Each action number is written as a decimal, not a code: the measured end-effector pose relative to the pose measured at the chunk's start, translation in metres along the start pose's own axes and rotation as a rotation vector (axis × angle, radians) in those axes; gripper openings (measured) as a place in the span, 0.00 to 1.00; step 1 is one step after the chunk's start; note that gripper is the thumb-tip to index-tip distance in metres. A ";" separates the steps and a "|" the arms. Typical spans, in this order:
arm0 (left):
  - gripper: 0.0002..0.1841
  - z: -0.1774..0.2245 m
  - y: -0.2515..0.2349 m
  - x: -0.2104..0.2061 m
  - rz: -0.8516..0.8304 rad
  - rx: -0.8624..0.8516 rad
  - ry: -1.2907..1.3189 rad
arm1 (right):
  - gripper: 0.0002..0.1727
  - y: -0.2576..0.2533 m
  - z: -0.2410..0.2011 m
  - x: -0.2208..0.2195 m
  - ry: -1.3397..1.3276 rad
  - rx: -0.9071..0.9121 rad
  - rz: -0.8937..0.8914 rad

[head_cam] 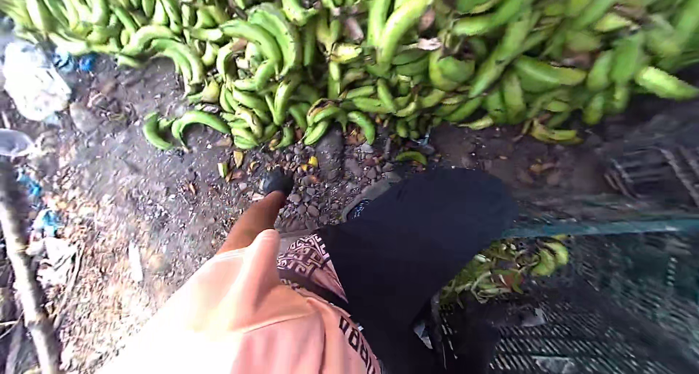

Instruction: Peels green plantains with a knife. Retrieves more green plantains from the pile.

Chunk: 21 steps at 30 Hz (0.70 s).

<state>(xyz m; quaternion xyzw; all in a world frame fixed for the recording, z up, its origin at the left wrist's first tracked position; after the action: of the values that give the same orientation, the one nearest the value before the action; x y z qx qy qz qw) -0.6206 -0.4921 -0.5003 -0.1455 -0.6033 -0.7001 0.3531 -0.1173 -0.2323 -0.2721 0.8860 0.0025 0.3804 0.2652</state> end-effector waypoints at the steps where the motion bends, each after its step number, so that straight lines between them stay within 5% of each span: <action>1: 0.34 0.004 -0.004 -0.003 0.031 -0.022 0.007 | 0.18 -0.001 0.006 0.001 -0.036 -0.006 0.001; 4: 0.42 0.032 -0.018 -0.005 0.142 -0.142 0.057 | 0.16 0.017 -0.013 0.000 0.000 -0.012 0.045; 7: 0.50 0.085 -0.019 0.012 0.337 -0.328 0.149 | 0.16 0.051 -0.067 -0.008 -0.006 -0.388 0.026; 10: 0.53 0.142 -0.026 0.026 0.381 -0.499 0.208 | 0.15 0.025 -0.011 -0.010 -0.089 -0.211 0.058; 15: 0.61 0.191 -0.047 0.007 0.181 -0.289 0.070 | 0.11 0.057 -0.064 -0.011 0.011 -0.290 0.134; 21: 0.60 0.191 -0.059 0.008 0.253 -0.226 0.133 | 0.10 0.047 -0.053 -0.011 -0.091 -0.331 0.096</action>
<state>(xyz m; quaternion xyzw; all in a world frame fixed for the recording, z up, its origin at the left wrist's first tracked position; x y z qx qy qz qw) -0.7086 -0.3125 -0.4952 -0.2122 -0.4731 -0.7215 0.4588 -0.1698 -0.2506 -0.2269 0.8456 -0.1145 0.3474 0.3888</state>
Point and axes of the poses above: each hand's wrist, its own y-axis away from the middle knuckle, its own x-axis out of the back of the hand, z = x × y, the point moved 8 cm from there along -y, towards the middle knuckle, and after that the axes turned 9 degrees about y, right-handed, at the moved point
